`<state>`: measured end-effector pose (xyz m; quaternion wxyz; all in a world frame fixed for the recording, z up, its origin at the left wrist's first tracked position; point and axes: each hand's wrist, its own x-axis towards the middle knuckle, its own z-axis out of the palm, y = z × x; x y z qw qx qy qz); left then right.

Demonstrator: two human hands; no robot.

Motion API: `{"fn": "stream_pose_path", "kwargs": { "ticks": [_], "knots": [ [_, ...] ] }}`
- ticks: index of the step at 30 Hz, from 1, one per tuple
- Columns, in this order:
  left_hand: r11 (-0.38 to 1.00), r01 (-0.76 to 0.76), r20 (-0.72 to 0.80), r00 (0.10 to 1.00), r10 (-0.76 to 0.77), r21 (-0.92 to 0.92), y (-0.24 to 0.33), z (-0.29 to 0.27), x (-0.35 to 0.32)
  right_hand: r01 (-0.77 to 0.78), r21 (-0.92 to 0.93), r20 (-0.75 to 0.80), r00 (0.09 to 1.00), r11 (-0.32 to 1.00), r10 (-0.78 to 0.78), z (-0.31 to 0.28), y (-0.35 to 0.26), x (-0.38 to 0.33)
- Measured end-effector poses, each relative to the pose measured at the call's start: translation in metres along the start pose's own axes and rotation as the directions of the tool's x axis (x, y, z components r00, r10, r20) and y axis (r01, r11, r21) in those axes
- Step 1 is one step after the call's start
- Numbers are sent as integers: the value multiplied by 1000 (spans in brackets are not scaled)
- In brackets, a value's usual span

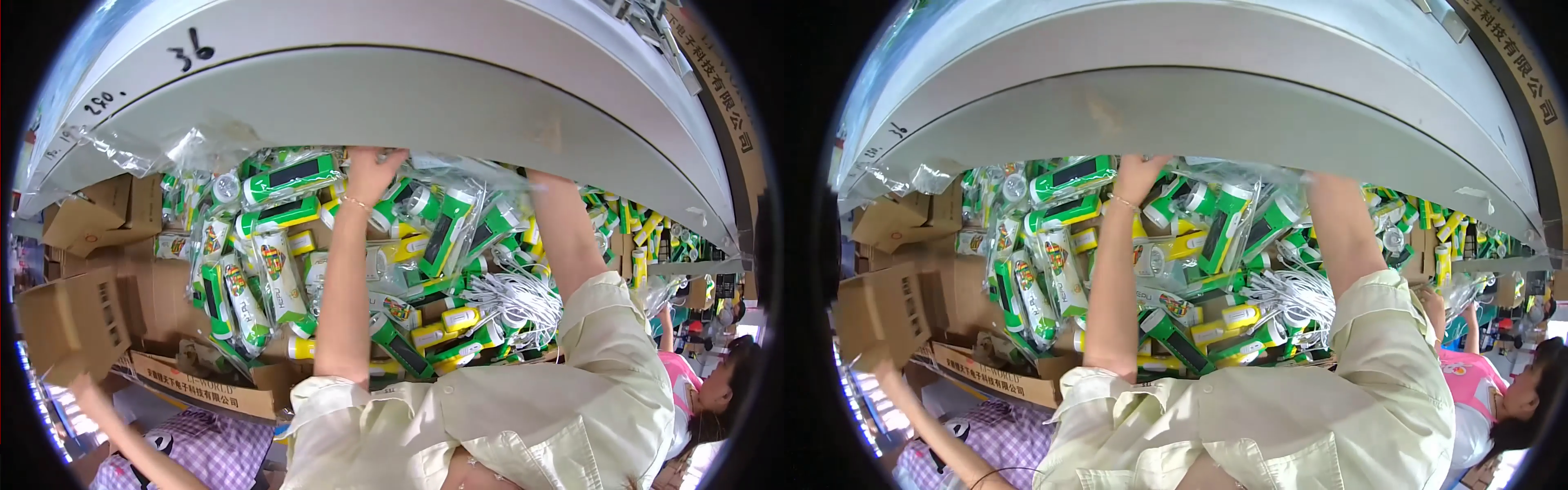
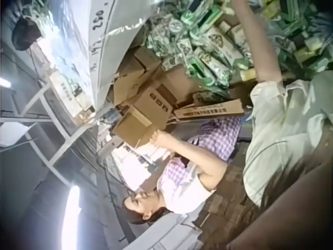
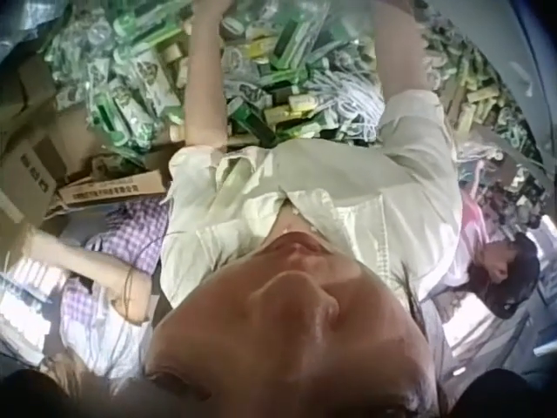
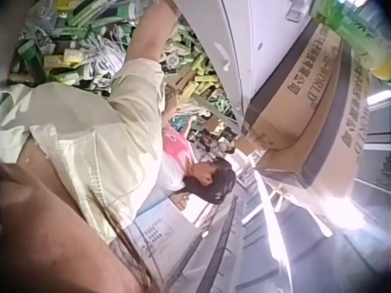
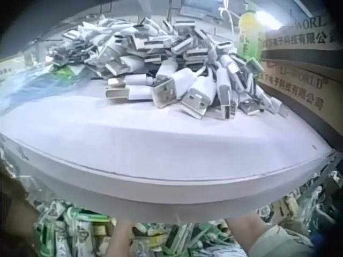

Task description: Packaging flashlights into plastic bags at a factory workbench.

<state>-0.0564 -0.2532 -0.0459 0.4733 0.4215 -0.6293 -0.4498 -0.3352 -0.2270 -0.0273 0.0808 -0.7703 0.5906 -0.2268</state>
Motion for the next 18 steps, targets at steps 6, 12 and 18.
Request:
{"fn": "stream_pose_path", "kwargs": {
  "ticks": [6, 12, 18],
  "knots": [
    [993, -25, -165, 985, 43, 111, -15, 15, -17, -10, 191, -32, 999, 982, 16, 20, -24, -1],
    [980, -137, -432, 900, 62, -145, -17, -70, -61, 10, 429, -114, 993, 903, 43, 104, -124, 57],
    [958, 17, -776, 591, 222, 287, 12, -154, -97, -329, 668, 463, 886, 668, -27, 135, -238, 119]
  ]
}}
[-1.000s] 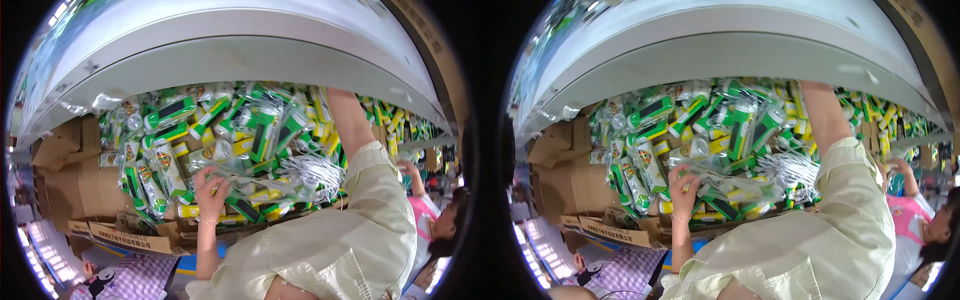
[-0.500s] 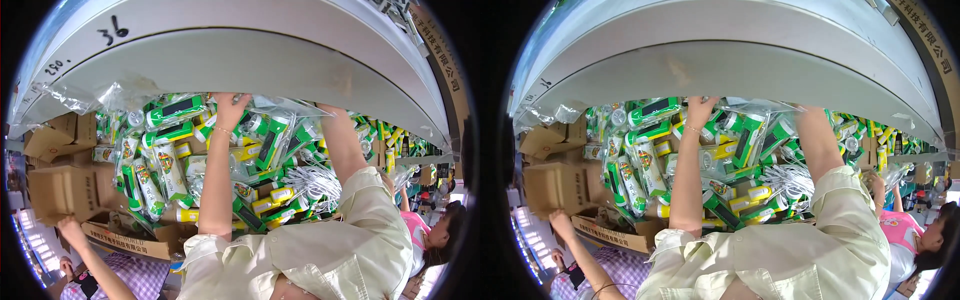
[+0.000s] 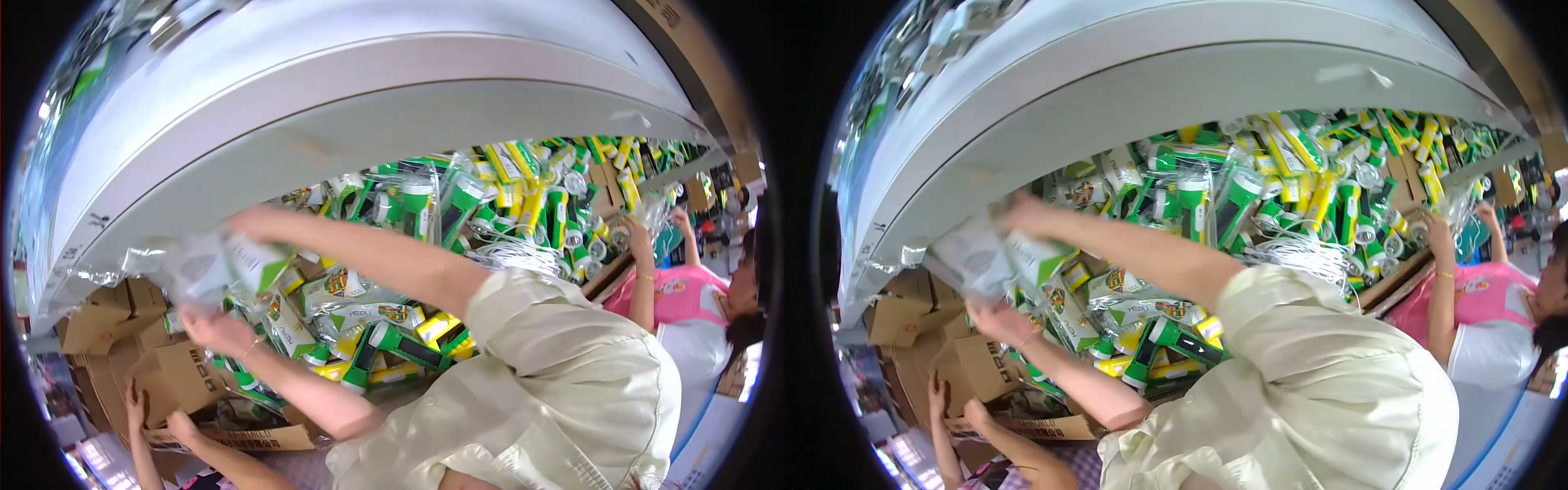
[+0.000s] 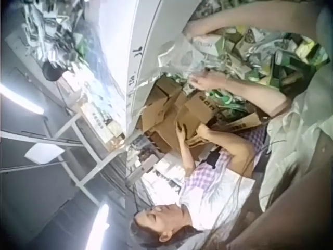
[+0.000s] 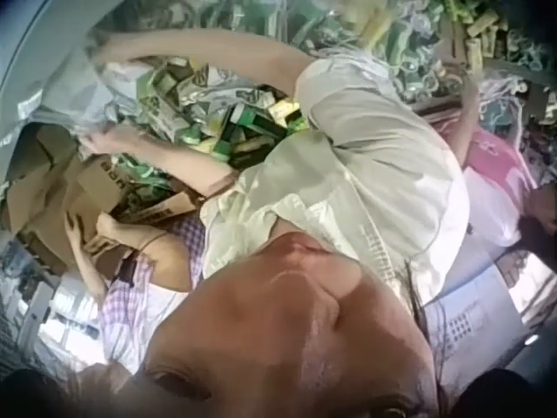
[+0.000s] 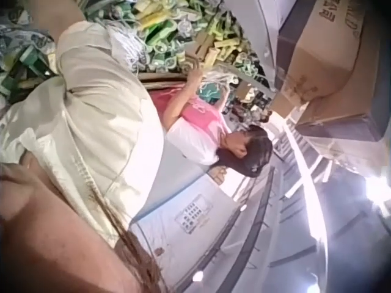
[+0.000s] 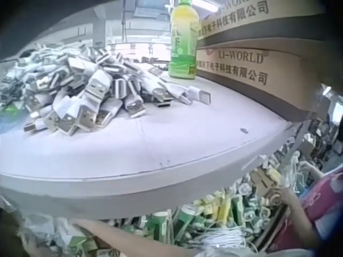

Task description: Packaging flashlights into plastic bags at a factory workbench.

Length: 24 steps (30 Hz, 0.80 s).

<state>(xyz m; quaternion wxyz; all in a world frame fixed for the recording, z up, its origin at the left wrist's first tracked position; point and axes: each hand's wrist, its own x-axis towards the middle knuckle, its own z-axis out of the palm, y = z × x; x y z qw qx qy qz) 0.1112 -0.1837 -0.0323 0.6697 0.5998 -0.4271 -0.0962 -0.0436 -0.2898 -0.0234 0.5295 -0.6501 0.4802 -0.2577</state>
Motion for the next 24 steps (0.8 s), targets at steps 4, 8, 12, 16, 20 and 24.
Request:
{"fn": "stream_pose_path", "kwargs": {
  "ticks": [4, 8, 12, 16, 20, 24],
  "knots": [
    [975, 42, -79, 997, -25, 218, -2, -68, 54, 370, 286, -157, 928, 884, -337, 58, -29, -8],
    [992, 124, 86, 988, -125, 10, 28, -48, 33, 173, -469, -477, 776, 866, -413, -37, -4, -75],
    [934, 278, 299, 932, -206, -224, 81, -14, -39, -256, -770, -637, 361, 585, -681, -226, 84, -161],
    [671, 639, 624, 710, -327, -376, 33, 66, -127, -563, -579, -813, 453, 590, -365, -370, 138, -322],
    [110, 952, 942, 301, -147, -287, 39, 75, -187, -672, -151, -547, 668, 725, 505, -350, 156, -300],
    [508, 858, 990, 126, -59, -78, 118, 110, -242, -130, 52, -725, 677, 990, 127, -290, 188, -336]
  ]
}}
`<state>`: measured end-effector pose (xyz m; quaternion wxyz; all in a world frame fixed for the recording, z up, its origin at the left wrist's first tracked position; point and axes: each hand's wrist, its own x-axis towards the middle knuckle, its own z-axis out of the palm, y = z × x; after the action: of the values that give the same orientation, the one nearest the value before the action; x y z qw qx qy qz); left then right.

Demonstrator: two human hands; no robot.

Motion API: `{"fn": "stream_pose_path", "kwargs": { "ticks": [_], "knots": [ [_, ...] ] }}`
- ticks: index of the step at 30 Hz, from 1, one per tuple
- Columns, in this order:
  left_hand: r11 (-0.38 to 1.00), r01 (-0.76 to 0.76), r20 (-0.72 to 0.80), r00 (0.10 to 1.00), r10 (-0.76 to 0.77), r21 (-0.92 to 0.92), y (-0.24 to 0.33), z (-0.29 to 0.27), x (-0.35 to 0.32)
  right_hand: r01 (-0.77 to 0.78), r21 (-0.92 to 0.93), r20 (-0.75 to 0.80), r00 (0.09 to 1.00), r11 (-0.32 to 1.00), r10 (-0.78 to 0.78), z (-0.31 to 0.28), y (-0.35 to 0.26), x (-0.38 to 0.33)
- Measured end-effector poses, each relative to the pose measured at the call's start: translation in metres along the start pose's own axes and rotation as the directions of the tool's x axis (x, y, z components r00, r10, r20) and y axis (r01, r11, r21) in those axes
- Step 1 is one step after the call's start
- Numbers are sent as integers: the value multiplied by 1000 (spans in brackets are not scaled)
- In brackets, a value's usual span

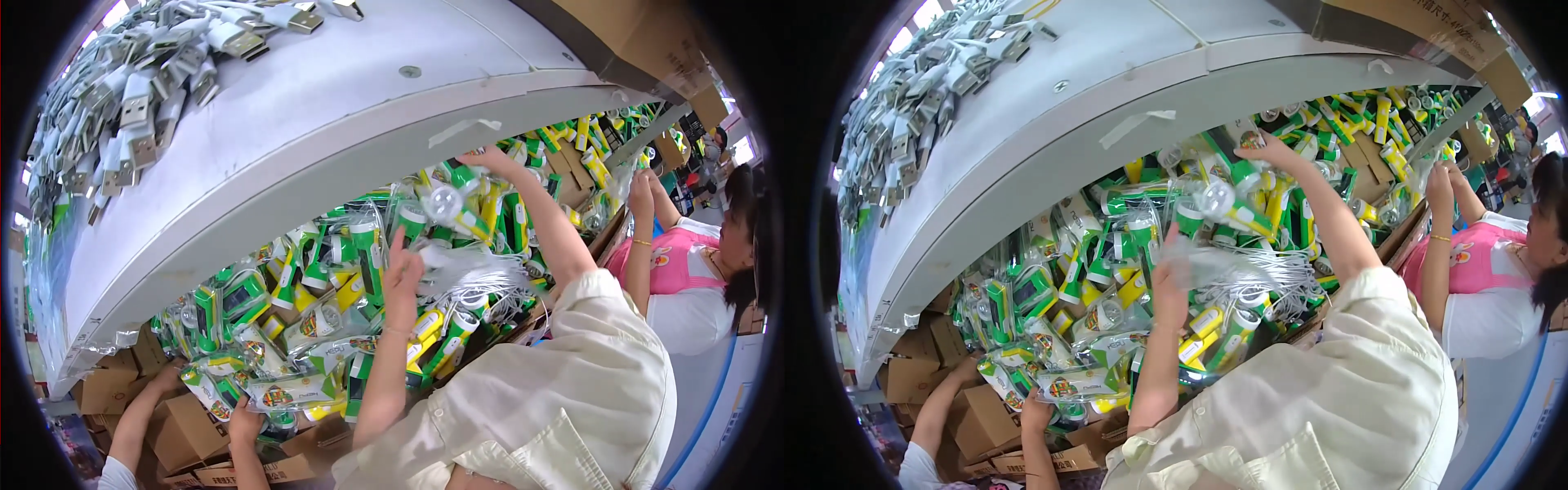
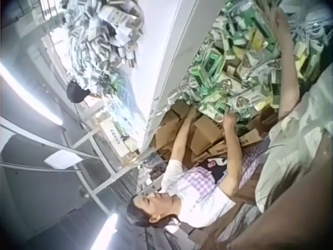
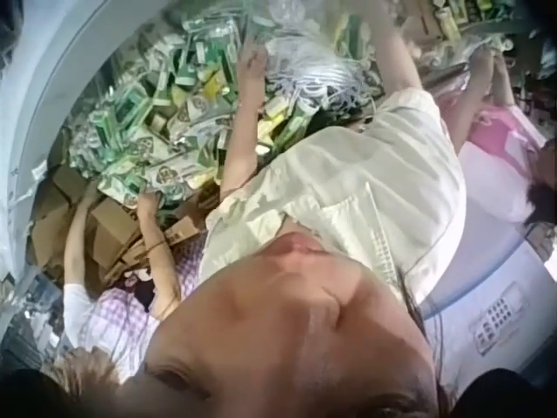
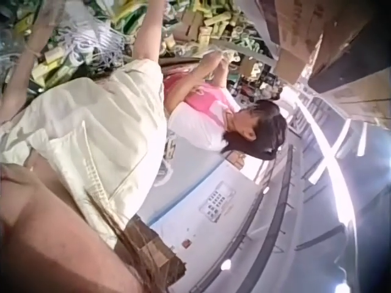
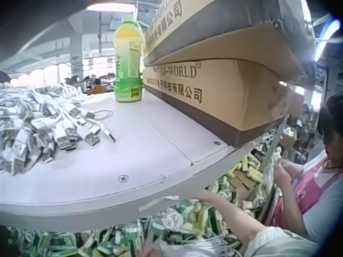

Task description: Packaging flashlights into plastic bags at a factory workbench.

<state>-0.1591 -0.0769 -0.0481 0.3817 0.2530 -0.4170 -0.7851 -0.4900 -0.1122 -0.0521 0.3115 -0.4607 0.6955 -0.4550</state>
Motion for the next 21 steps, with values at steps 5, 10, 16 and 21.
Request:
{"fn": "stream_pose_path", "kwargs": {
  "ticks": [5, 10, 16, 21],
  "knots": [
    [980, -66, -18, 997, 70, 187, -6, 13, 37, -199, -70, -4, 980, 978, 199, 36, -59, -41],
    [951, -236, -191, 942, 274, 203, -45, 4, 28, -435, 707, 427, 891, 558, 153, 66, 8, -65],
    [979, -84, -254, 958, 130, 186, 0, -22, 38, -212, 204, 294, 944, 956, 147, 120, -55, -58],
    [969, -203, -461, 853, 247, 143, 2, -65, -9, -133, 440, 219, 975, 888, 37, 173, -86, -102]
  ]
}}
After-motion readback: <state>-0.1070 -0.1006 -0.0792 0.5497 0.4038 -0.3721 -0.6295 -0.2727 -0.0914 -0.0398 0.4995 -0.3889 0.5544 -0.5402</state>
